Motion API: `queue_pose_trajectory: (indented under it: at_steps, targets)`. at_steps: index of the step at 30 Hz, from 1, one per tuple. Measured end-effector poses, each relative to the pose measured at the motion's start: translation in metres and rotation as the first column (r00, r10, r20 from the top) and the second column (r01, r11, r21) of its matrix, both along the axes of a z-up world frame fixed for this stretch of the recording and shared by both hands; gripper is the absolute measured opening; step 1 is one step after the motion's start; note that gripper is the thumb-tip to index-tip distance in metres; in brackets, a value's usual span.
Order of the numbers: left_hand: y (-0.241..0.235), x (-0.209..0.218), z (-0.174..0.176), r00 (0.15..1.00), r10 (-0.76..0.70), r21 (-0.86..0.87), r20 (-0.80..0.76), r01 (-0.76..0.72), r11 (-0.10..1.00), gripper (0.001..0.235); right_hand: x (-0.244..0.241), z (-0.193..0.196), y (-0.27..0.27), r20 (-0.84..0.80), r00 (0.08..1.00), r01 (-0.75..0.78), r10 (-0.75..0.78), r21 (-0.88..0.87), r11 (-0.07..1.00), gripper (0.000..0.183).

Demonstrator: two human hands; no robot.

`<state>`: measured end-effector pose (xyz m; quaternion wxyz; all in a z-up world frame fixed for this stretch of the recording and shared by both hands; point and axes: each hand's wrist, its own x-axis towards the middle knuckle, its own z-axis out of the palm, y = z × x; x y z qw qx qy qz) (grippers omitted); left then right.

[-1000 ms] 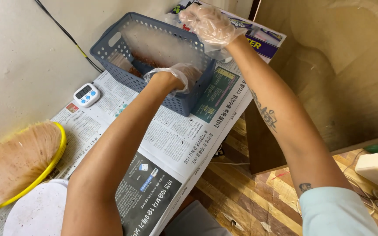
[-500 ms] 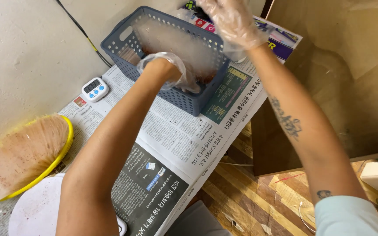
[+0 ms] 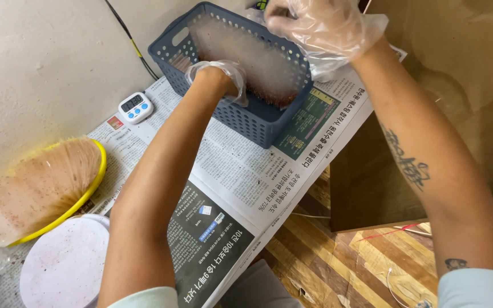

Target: Filling small wraps with granular material, weighing them, and placing them in a storage bin.

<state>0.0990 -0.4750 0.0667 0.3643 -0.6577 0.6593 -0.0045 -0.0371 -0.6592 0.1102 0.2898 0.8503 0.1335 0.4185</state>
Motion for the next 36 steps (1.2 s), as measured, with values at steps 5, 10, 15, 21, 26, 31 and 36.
queue_pose_trajectory:
  at_steps: [5, 10, 15, 21, 26, 31, 36]
  targets:
    - [0.001, 0.005, 0.044, 0.973, 0.162, -0.121, -0.162, -0.183, 0.976, 0.038, 0.033, -0.049, -0.036, -0.625, 0.779, 0.459, -0.042, 0.524, 0.718, 0.034]
    - [0.003, 0.014, 0.067, 0.888, 0.283, -0.195, -0.362, -0.369, 0.909, 0.033, 0.03, -0.047, -0.01, -0.356, 0.535, 0.016, 0.766, 0.911, 0.413, 0.069]
    - [0.003, 0.046, 0.061, 0.761, 0.376, -0.202, -0.529, -0.544, 0.815, 0.03, 0.016, -0.025, -0.015, -0.314, 0.948, 0.117, 0.053, 0.498, 0.859, 0.037]
    - [0.078, 0.094, 0.061, 0.804, -0.158, -0.726, -0.573, -0.409, 0.553, 0.02, 0.016, 0.019, 0.067, -0.238, 0.955, -0.027, 0.177, 0.523, 0.852, 0.016]
    - [0.206, 0.068, 0.063, 0.799, -0.432, -0.897, -0.419, -0.291, 0.331, 0.011, 0.026, 0.019, 0.165, -0.154, 0.936, -0.195, 0.316, 0.522, 0.831, 0.014]
    - [0.325, 0.035, 0.038, 0.835, -0.48, -0.964, -0.267, -0.232, 0.132, 0.006, 0.064, -0.024, 0.267, -0.138, 0.79, -0.325, 0.597, 0.732, 0.599, 0.013]
    - [0.42, 0.061, -0.041, 0.959, -0.128, -0.967, -0.253, -0.252, 0.022, 0.004, 0.094, -0.066, 0.352, -0.126, 0.665, -0.353, 0.736, 0.815, 0.46, 0.015]
